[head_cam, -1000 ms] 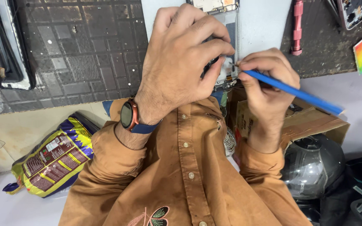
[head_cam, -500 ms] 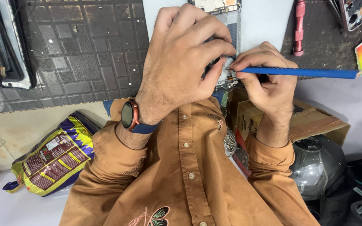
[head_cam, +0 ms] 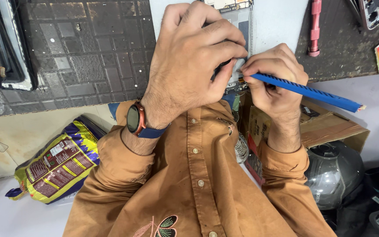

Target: The person removes a battery from a disassembled smartphone, peels off its adhesive backing, and uses a screwdriver and a blue plastic pry tool to detach internal components and separate the screen assembly from the chassis. The person handles the battery, screwdriver, pry tool, and phone parts throughout the process.

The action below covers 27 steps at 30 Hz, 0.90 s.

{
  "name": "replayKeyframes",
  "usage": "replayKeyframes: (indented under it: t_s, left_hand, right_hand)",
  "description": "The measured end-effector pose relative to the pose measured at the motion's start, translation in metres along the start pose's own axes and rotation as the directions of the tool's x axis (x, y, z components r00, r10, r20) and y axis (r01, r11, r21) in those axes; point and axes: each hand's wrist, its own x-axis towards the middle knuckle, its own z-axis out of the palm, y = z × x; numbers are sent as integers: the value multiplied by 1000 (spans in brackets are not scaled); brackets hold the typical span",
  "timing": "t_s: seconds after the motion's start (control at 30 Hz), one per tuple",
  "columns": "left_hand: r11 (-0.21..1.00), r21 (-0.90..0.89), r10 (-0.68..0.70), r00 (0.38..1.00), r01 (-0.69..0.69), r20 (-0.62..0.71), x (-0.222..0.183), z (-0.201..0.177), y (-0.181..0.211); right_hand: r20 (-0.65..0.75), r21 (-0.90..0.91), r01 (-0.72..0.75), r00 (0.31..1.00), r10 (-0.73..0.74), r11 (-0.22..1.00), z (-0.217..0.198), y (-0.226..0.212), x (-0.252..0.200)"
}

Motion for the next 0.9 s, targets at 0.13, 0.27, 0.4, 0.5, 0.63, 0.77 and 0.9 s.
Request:
replayKeyframes:
  t_s: [0.13,0.27,0.4,0.5,0.63,0.77,0.9]
  left_hand:
    - [1000,8,-2,1000,2,9,0,0,0]
    - [1000,-1,-15,1000,15,11,0,0,1]
    - [1000,-3,-18,1000,18,19,0,0,1]
    - [1000,0,-14,1000,14,18,1,0,1]
    - [1000,-17,-18,1000,18,22,1,-1,1]
    - [1000,-12,-11,1000,12,21,3,-3,3]
    - [1000,-20,-1,1000,1,-3,7,-6,5]
  right_hand:
    - [-8,-10,-1,1000,1,1000,0,1,0]
    - [-18,-4,-8,1000,8,1000,0,2,-2]
    - [-29,15,-10,1000,10,1000,0,4,-3]
    - [-39,31,-10,999,11,999,0,6,-3]
    - [-41,39,-2,999,4,999,-1,8,-5]
    - [-44,47,-19,999,21,999,-2,8,-6]
    - [-52,52,-34,998,37,998,-3,7,-7]
